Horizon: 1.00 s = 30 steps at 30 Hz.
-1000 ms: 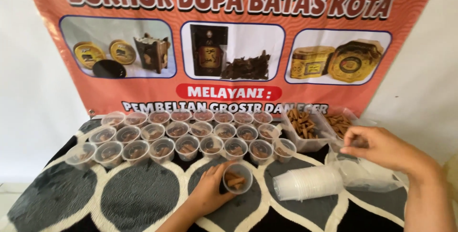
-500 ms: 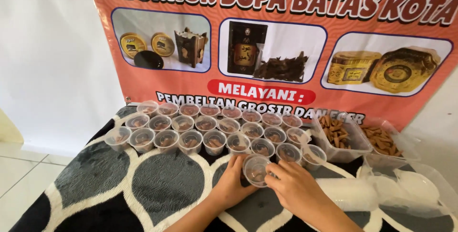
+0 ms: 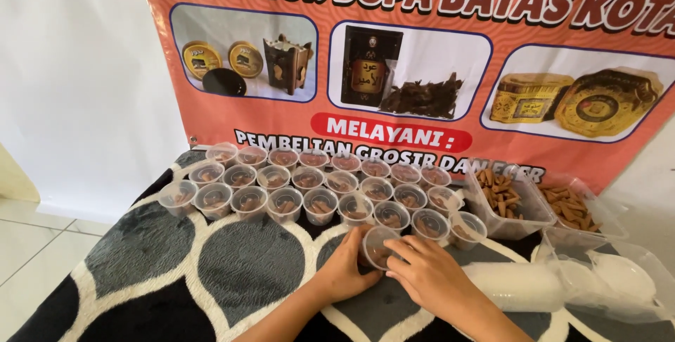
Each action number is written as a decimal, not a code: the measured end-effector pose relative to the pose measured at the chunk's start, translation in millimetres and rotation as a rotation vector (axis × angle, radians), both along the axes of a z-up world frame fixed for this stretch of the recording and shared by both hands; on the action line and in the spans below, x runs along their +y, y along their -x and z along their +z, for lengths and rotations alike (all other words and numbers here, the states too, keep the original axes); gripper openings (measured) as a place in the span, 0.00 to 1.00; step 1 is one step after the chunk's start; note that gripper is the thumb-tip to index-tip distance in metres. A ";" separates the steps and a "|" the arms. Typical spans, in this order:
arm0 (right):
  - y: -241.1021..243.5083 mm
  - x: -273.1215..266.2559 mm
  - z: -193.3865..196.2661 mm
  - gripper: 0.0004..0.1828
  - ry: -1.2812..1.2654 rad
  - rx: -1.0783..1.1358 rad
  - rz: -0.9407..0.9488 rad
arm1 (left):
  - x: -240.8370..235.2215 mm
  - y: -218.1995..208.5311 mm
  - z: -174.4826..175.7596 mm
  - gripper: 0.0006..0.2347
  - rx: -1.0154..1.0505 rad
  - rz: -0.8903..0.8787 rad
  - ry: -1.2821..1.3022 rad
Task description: Filling small plastic cups with incense sticks from a larger container for packaging.
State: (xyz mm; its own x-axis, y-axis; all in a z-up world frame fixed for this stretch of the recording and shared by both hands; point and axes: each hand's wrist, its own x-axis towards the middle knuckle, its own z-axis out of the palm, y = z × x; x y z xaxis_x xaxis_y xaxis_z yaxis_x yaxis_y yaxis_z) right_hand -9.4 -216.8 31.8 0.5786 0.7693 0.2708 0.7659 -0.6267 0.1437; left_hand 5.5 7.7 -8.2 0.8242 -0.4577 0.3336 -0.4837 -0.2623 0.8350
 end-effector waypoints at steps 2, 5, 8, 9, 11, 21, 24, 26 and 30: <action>2.3 1.5 -0.3 0.08 -0.004 -0.013 0.013 | 2.3 3.2 7.1 0.32 -0.028 -0.062 0.030; 4.0 3.6 -1.6 0.06 0.031 0.070 -0.027 | 4.2 8.7 19.6 0.31 0.238 -0.151 0.149; 1.8 3.4 -8.0 0.12 0.030 -0.015 -0.026 | 0.2 8.7 18.4 0.27 0.295 -0.168 0.237; 2.8 4.6 -9.3 0.11 -0.017 -0.013 -0.007 | -2.8 6.3 13.2 0.22 0.221 -0.095 0.220; 5.7 8.2 -9.1 0.12 -0.065 -0.012 0.013 | -5.8 3.2 7.1 0.18 0.146 -0.021 0.202; 21.9 33.2 -42.7 0.24 -1.234 0.723 -0.320 | 1.4 9.5 6.4 0.15 0.007 -0.106 0.293; 23.7 39.1 -32.1 0.27 -1.246 0.957 -0.403 | 1.0 14.4 14.0 0.16 -0.015 -0.065 0.169; 23.3 39.9 -27.3 0.31 -1.179 0.984 -0.516 | -2.1 14.8 14.0 0.18 0.029 -0.042 0.119; 26.0 43.4 -15.2 0.32 -1.270 1.033 -0.532 | -7.8 14.7 10.6 0.20 0.115 0.121 0.155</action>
